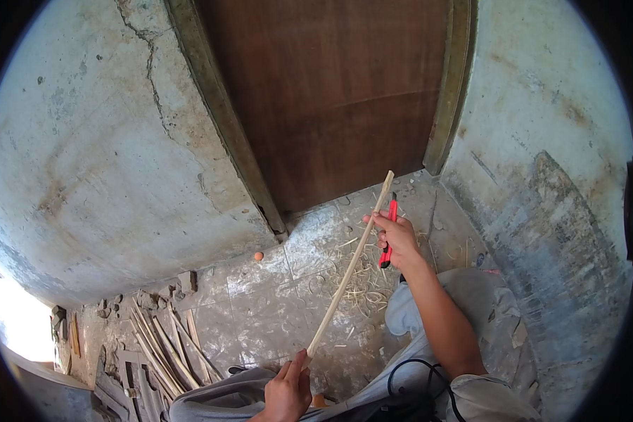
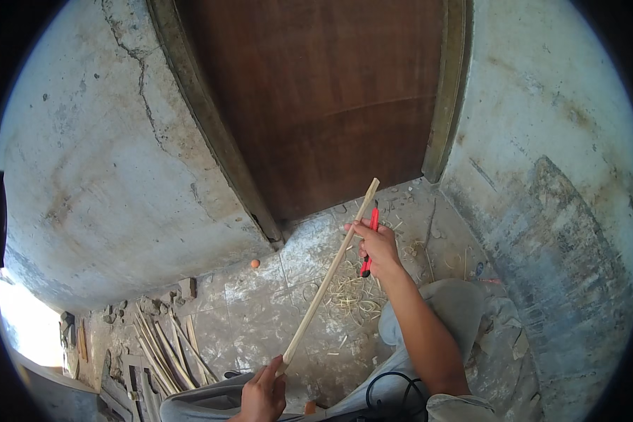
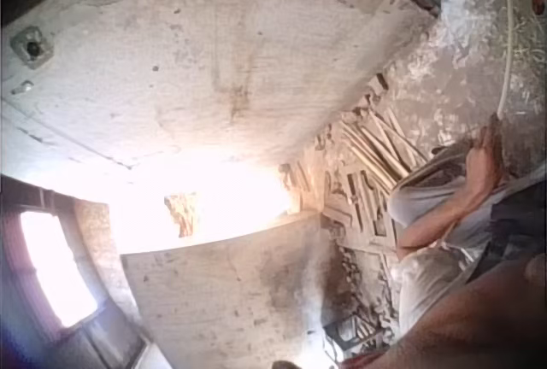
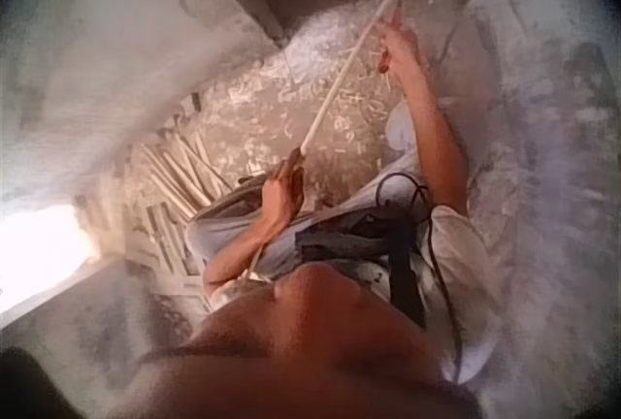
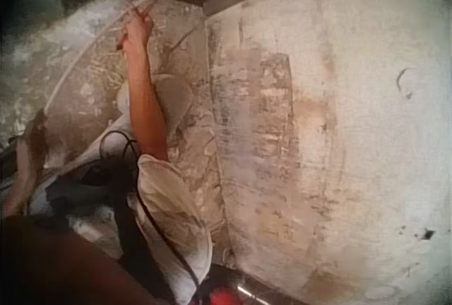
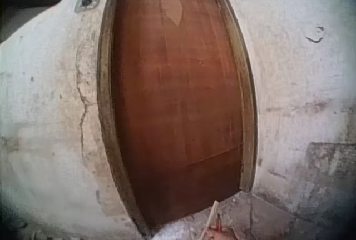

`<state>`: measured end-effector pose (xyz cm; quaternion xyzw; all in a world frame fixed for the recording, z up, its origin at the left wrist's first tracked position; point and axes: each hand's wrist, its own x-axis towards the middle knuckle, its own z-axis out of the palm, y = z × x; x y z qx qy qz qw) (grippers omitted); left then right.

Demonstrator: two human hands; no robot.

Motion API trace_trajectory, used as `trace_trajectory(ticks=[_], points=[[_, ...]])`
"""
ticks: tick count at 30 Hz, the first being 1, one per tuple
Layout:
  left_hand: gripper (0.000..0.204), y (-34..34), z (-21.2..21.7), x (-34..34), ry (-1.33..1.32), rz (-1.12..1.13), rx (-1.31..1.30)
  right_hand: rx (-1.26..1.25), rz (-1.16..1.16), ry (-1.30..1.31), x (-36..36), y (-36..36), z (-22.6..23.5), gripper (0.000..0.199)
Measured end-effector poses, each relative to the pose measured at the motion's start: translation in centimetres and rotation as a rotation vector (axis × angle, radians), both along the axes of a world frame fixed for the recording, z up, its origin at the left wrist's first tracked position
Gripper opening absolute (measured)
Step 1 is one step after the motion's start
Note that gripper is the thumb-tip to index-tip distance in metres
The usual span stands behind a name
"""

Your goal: The person uses a red utility knife to shave thin layers off a bamboo strip, smoothing its surface. They repeatedly run the blade along the length of the strip while holding it by hand.

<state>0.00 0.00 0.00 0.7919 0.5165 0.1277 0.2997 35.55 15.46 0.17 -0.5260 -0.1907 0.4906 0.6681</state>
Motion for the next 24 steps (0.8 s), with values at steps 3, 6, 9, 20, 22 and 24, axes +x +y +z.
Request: trace_trajectory(ticks=[3, 6, 9, 20, 22, 24], points=[[0.053, -0.1, -0.9, 0.1, -0.104, -0.002, 0.12, -0.011, -0.012, -0.016, -0.1, 0.0, 0.1, 0.019], [0.05, 0.1, -0.3, 0.5, -0.201, -0.004, 0.146, -0.005, -0.025, -0.032, 0.1, 0.0, 0.0, 0.019], [0.045, 0.4, 0.1, 0.6, -0.24, -0.005, 0.026, -0.007, -0.049, -0.023, 0.1, 0.0, 0.0, 0.019], [0.044, 1.6, 1.7, 0.6, -0.613, 0.092, -0.844, 0.007, -0.085, 0.004, -0.1, 0.0, 0.3, 0.026], [0.043, 1.5, 1.4, 0.4, -0.647, 0.109, -0.858, 0.01, -0.077, 0.007, -0.2, 0.1, 0.2, 0.025], [0.042, 1.5, 1.4, 0.4, -0.681, 0.125, -0.874, 0.012, -0.072, 0.009, -0.2, 0.1, 0.2, 0.025]])
